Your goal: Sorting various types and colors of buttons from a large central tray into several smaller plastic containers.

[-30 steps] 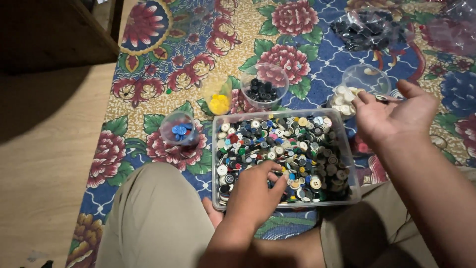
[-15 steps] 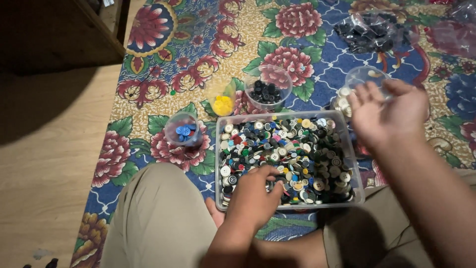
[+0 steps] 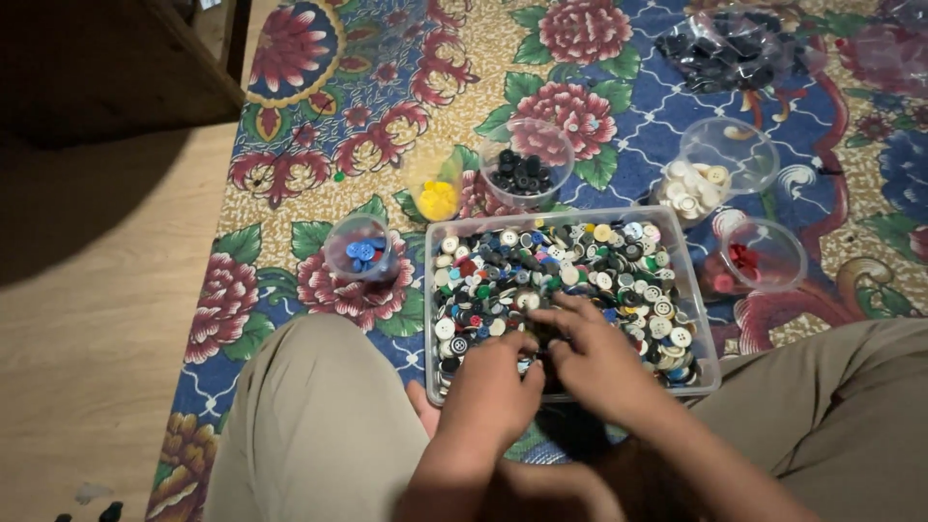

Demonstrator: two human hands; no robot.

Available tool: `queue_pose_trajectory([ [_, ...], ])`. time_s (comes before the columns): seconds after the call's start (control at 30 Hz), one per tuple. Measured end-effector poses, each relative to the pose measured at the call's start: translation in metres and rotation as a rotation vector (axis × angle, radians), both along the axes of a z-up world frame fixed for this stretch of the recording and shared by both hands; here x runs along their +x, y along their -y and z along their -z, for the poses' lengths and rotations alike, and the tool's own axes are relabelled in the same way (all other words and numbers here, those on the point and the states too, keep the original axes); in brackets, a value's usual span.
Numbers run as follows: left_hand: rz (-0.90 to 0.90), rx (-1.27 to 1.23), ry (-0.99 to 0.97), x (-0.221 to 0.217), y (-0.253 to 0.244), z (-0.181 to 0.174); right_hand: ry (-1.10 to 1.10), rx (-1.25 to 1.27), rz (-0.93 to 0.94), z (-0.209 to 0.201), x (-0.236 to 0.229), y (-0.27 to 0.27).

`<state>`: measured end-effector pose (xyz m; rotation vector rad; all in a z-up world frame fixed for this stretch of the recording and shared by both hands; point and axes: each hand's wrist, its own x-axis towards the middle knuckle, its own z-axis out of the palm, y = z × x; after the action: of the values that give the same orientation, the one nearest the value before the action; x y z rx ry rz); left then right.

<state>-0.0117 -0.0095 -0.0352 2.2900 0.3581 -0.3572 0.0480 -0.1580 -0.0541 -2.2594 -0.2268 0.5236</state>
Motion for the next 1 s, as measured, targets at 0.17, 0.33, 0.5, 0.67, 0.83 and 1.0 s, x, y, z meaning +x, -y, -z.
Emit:
queue_pose_trajectory([
  [0.17,-0.065,-0.046,-0.024,-0.002,-0.009,-0.019,-0.173,-0.056,0.108,-0.054,0.003,0.012],
  [0.33,-0.039,0.035,-0.318,-0.004,-0.006,-0.021,-0.295,-0.385,-0.085,-0.036,0.001,0.031],
  [0.5,0.118,0.096,-0.076,-0.003,-0.002,0.002,-0.147,-0.265,-0.156,-0.016,-0.002,0.032],
  [0.67,0.158,0.063,-0.044,0.015,-0.008,-0.021,0.014,-0.245,-0.227,-0.015,0.01,0.024],
  [0.83,0.172,0.067,-0.124,0.028,-0.01,-0.055,0.079,-0.261,-0.134,-0.026,0.011,0.028],
  [1.0,-0.047,0.187,-0.036,0.024,-0.014,-0.06,-0.007,-0.432,-0.076,-0.031,0.004,0.027],
])
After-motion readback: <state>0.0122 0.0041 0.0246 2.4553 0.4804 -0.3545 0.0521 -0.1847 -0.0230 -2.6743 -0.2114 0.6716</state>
